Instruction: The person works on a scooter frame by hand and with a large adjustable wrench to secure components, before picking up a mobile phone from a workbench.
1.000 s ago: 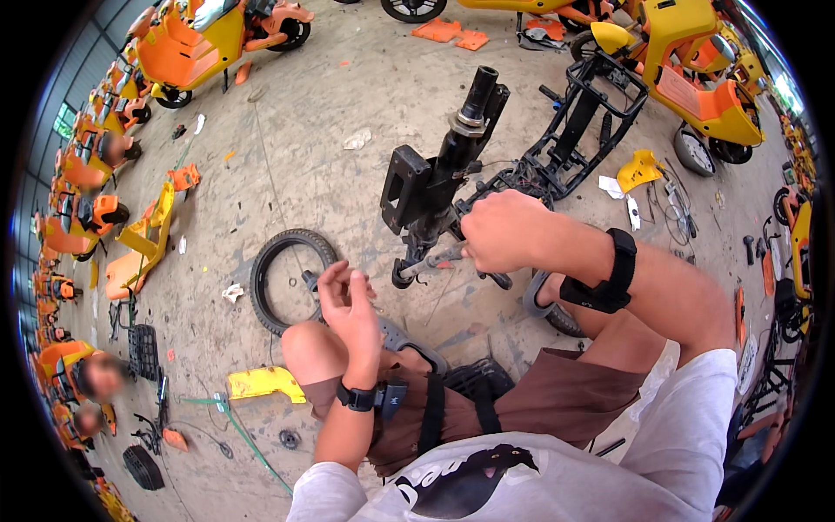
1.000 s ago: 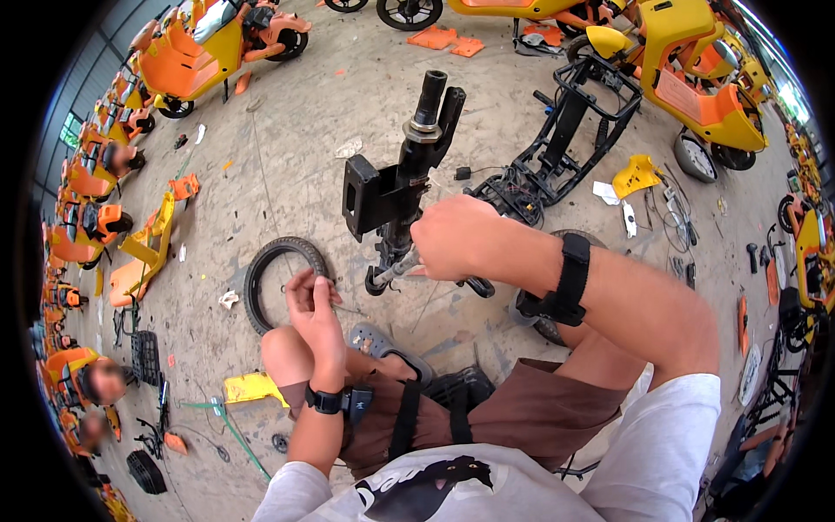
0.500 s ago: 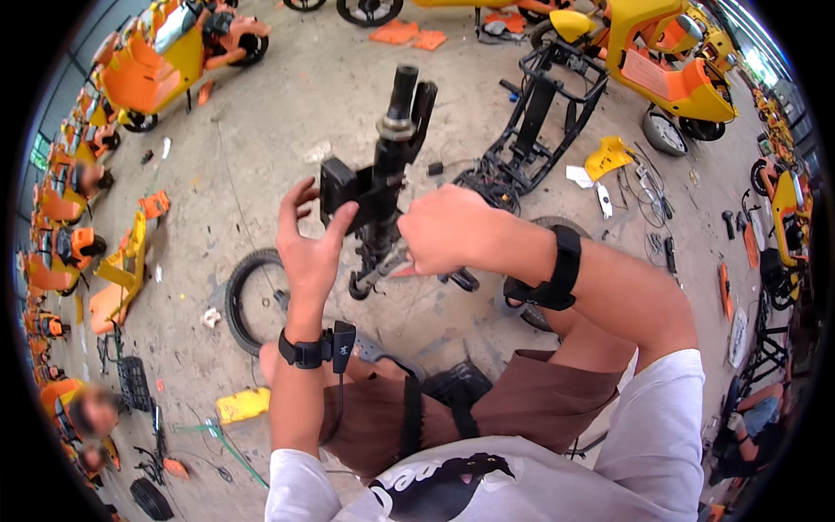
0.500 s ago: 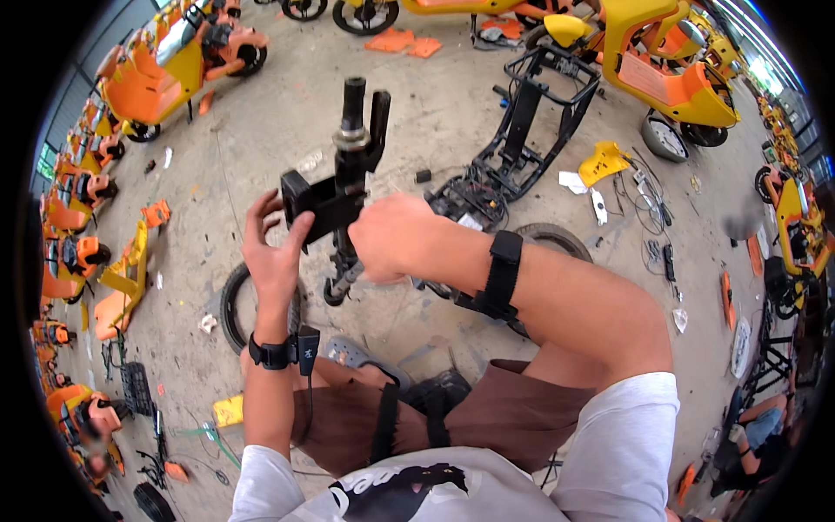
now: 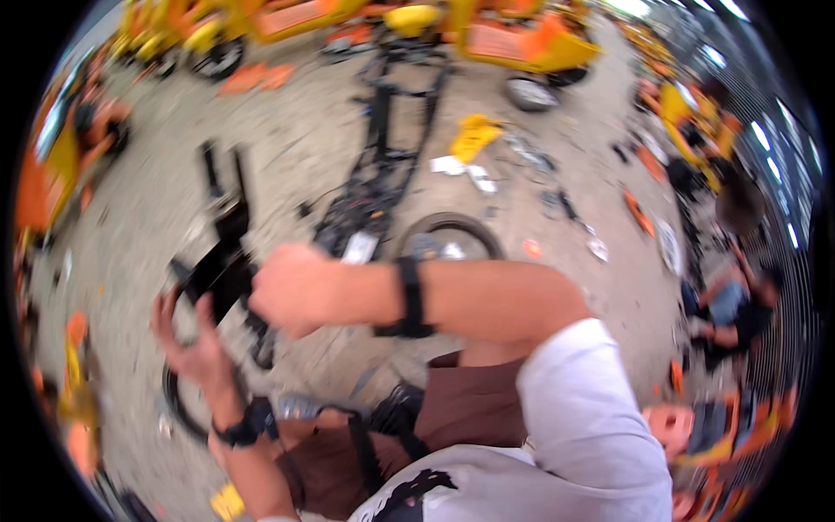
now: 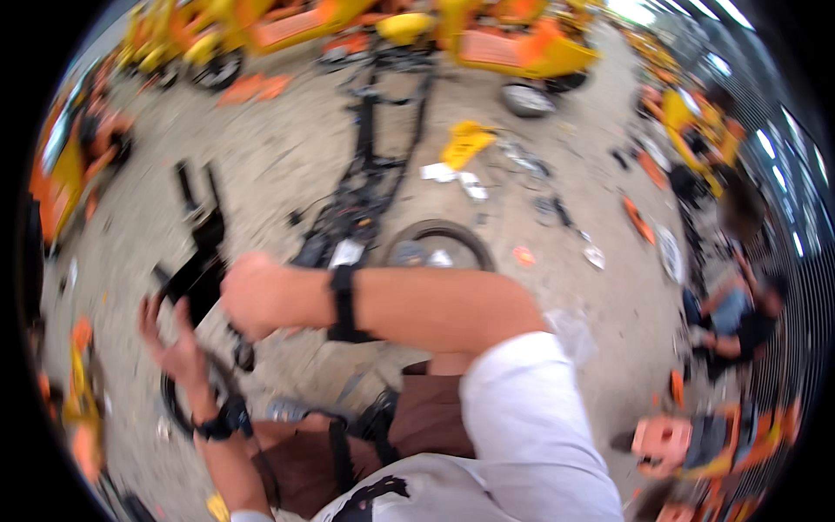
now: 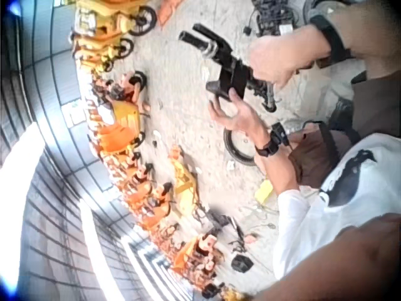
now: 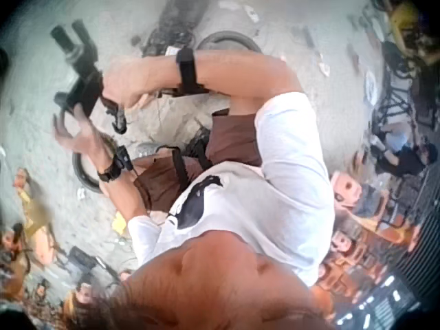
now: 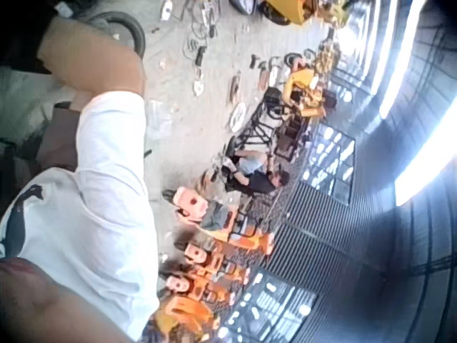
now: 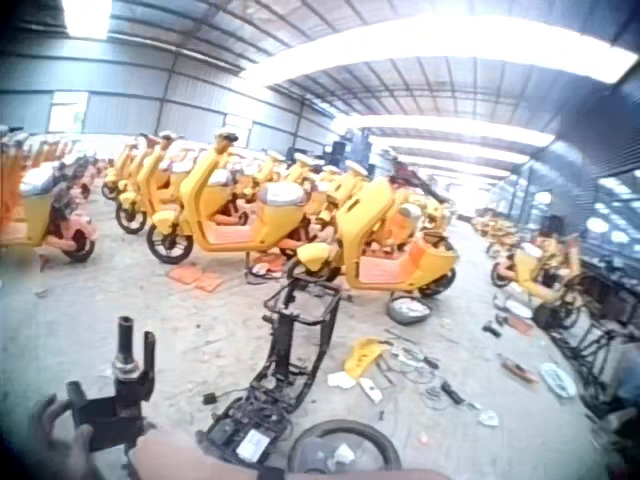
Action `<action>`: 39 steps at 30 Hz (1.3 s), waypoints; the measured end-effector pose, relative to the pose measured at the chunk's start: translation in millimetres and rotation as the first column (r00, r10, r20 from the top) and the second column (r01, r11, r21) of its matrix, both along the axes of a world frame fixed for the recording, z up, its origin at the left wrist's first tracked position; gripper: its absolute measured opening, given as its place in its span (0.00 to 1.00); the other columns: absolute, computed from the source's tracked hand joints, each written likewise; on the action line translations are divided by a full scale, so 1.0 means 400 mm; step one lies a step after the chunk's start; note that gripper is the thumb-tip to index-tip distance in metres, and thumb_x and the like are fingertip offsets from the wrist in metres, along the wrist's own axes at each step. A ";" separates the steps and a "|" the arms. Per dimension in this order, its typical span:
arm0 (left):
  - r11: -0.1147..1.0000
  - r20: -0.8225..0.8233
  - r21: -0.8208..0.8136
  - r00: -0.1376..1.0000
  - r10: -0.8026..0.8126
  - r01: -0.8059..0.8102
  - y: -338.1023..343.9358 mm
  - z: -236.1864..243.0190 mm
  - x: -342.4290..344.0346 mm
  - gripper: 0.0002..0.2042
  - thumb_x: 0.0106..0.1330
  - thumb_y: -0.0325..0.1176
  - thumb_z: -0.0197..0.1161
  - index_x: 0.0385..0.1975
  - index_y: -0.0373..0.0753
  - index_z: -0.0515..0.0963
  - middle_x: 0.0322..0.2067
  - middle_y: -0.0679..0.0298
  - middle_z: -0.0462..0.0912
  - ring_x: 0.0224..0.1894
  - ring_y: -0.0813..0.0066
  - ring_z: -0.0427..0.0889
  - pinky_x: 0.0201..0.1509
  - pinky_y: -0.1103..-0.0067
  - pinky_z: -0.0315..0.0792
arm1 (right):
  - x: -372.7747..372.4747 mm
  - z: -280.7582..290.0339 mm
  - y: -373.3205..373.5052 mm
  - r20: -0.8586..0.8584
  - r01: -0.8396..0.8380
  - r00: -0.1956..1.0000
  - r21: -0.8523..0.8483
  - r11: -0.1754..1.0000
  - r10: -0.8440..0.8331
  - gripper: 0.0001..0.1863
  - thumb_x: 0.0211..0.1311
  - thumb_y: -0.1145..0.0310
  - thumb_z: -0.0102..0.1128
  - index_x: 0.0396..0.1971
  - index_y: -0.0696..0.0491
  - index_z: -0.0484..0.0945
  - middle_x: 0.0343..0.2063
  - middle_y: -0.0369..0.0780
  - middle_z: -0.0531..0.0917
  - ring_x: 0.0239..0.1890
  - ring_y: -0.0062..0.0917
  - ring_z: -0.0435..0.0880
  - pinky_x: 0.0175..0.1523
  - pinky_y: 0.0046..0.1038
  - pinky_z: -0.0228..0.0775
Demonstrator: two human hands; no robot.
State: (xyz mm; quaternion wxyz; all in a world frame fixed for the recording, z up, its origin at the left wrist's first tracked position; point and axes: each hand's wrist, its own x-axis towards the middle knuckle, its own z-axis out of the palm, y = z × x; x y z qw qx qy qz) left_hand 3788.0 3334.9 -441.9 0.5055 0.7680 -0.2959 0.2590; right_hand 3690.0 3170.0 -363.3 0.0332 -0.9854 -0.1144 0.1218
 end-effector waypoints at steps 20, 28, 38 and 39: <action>0.964 -0.071 0.093 0.964 0.255 -0.249 -0.012 -0.008 -0.016 0.20 0.62 0.46 0.62 0.47 0.38 0.78 0.47 0.64 0.80 0.48 0.68 0.77 0.51 0.76 0.69 | 0.031 -0.078 -0.049 -0.045 0.026 0.999 0.002 1.000 -0.026 0.17 0.44 0.55 0.56 0.34 0.42 0.84 0.33 0.32 0.84 0.36 0.30 0.81 0.38 0.33 0.69; 0.975 -0.148 0.025 0.963 0.224 -0.223 -0.015 -0.034 -0.001 0.20 0.62 0.46 0.62 0.47 0.37 0.78 0.48 0.62 0.79 0.48 0.67 0.77 0.52 0.76 0.69 | 0.034 -0.108 -0.059 0.052 0.024 0.998 0.067 0.997 -0.027 0.16 0.41 0.58 0.56 0.31 0.43 0.84 0.28 0.33 0.84 0.30 0.31 0.80 0.34 0.33 0.68; 0.977 -0.172 0.082 0.963 0.207 -0.195 0.000 -0.072 0.039 0.22 0.63 0.46 0.61 0.48 0.35 0.78 0.49 0.57 0.79 0.50 0.64 0.77 0.53 0.76 0.68 | 0.036 -0.093 -0.054 -0.005 0.033 0.999 0.035 0.999 -0.033 0.15 0.42 0.56 0.56 0.30 0.43 0.84 0.27 0.33 0.84 0.30 0.30 0.80 0.34 0.33 0.69; 0.973 -0.166 0.108 0.961 0.222 -0.206 0.000 -0.068 0.037 0.22 0.63 0.46 0.61 0.48 0.35 0.77 0.49 0.57 0.78 0.50 0.64 0.77 0.53 0.75 0.68 | 0.039 -0.091 -0.051 -0.010 0.037 0.999 0.024 0.999 -0.037 0.15 0.42 0.56 0.56 0.30 0.43 0.84 0.27 0.33 0.84 0.30 0.30 0.80 0.34 0.33 0.69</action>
